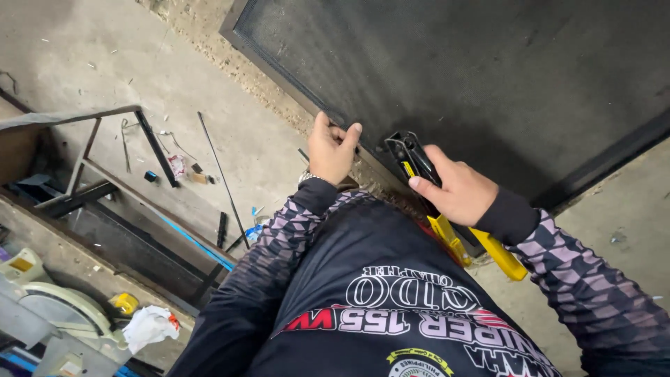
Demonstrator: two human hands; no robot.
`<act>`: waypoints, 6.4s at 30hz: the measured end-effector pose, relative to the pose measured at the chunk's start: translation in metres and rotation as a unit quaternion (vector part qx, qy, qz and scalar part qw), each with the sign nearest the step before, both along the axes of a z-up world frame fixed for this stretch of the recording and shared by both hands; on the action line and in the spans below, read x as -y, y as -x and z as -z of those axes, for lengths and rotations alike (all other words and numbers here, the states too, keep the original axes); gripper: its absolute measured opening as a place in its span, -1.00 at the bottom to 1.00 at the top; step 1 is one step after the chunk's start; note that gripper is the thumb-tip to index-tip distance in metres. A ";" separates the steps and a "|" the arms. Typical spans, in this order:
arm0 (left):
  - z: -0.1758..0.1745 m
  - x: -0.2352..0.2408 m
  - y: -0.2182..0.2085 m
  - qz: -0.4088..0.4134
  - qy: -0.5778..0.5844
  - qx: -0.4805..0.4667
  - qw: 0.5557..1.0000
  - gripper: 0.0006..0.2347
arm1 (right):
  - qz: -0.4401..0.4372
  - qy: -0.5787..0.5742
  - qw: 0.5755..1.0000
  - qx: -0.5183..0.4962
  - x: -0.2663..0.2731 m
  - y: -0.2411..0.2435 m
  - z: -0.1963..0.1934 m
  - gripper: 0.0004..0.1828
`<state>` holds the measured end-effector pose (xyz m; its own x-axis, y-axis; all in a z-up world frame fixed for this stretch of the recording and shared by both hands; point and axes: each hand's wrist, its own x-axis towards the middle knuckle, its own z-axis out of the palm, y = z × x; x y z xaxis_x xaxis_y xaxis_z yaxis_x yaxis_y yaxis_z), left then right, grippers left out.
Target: Assembling a mesh screen by drilling holes into a metal frame and securing the mesh with a rivet gun.
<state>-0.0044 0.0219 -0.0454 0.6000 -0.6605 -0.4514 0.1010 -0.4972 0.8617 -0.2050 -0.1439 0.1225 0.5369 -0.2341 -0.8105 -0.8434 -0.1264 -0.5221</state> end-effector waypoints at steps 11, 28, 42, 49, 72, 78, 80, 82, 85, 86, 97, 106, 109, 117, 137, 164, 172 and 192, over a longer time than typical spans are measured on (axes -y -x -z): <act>-0.002 0.001 0.001 0.001 0.013 0.023 1.000 -0.75 | -0.032 -0.017 0.999 -0.028 0.011 -0.016 0.004 -0.40; -0.041 0.014 0.009 -0.052 0.007 -0.019 0.998 -0.66 | -0.150 0.022 0.988 -0.018 0.004 -0.012 0.029 -0.48; -0.047 0.008 0.002 -0.052 -0.067 0.098 0.992 -0.49 | -0.077 -0.080 0.992 -0.065 0.026 -0.027 0.031 -0.23; -0.045 0.008 -0.026 0.316 0.058 0.438 0.839 -0.38 | -0.179 0.016 0.981 0.071 0.033 -0.012 0.066 -0.51; 0.003 -0.005 -0.023 0.300 0.205 0.362 0.858 -0.74 | -0.181 0.038 0.980 0.079 0.011 -0.019 0.081 -0.27; 0.005 -0.007 -0.022 0.286 0.232 0.369 0.853 -0.72 | -0.145 0.054 0.988 0.020 0.001 -0.018 0.082 -0.27; 0.008 -0.006 -0.021 0.283 0.241 0.378 0.848 -0.72 | -0.130 0.061 0.989 0.017 0.011 -0.019 0.088 -0.27; 0.012 -0.005 -0.023 0.275 0.246 0.374 0.851 -0.73 | -0.138 0.023 0.990 0.027 0.024 -0.021 0.099 -0.25; 0.020 -0.007 -0.018 0.276 0.224 0.389 0.850 -0.71 | -0.181 0.015 0.982 0.048 0.032 -0.032 0.090 -0.27; 0.020 -0.004 -0.022 0.274 0.221 0.392 0.850 -0.71 | -0.185 0.014 0.981 0.050 0.033 -0.041 0.085 -0.27; 0.013 -0.002 -0.022 0.290 0.209 0.374 0.856 -0.73 | -0.156 0.037 0.986 0.041 0.015 -0.014 0.097 -0.30; -0.006 -0.001 -0.025 0.317 0.182 0.347 0.864 -0.68 | -0.141 0.032 0.987 0.069 0.014 -0.017 0.094 -0.33; 0.000 -0.002 -0.026 0.325 0.181 0.357 0.857 -0.68 | -0.184 0.054 0.981 0.028 0.011 -0.032 0.067 -0.34; -0.010 -0.003 -0.026 0.324 0.159 0.331 0.872 -0.65 | -0.158 0.016 0.982 0.105 0.033 -0.029 0.081 -0.34; -0.015 -0.001 -0.032 0.379 0.127 0.307 0.864 -0.80 | -0.253 0.065 0.962 0.078 0.040 -0.037 0.096 -0.37; -0.029 -0.013 -0.006 0.195 0.015 0.364 0.910 -0.64 | -0.172 0.062 0.977 0.107 0.011 -0.014 0.089 -0.36; -0.098 0.002 0.066 0.294 -0.049 -0.105 0.949 -0.63 | -0.125 0.023 0.990 0.064 -0.010 -0.027 0.085 -0.40; -0.038 -0.021 0.125 0.120 0.019 -0.571 0.812 -0.65 | 0.022 -0.046 0.996 0.072 -0.016 0.002 0.071 -0.24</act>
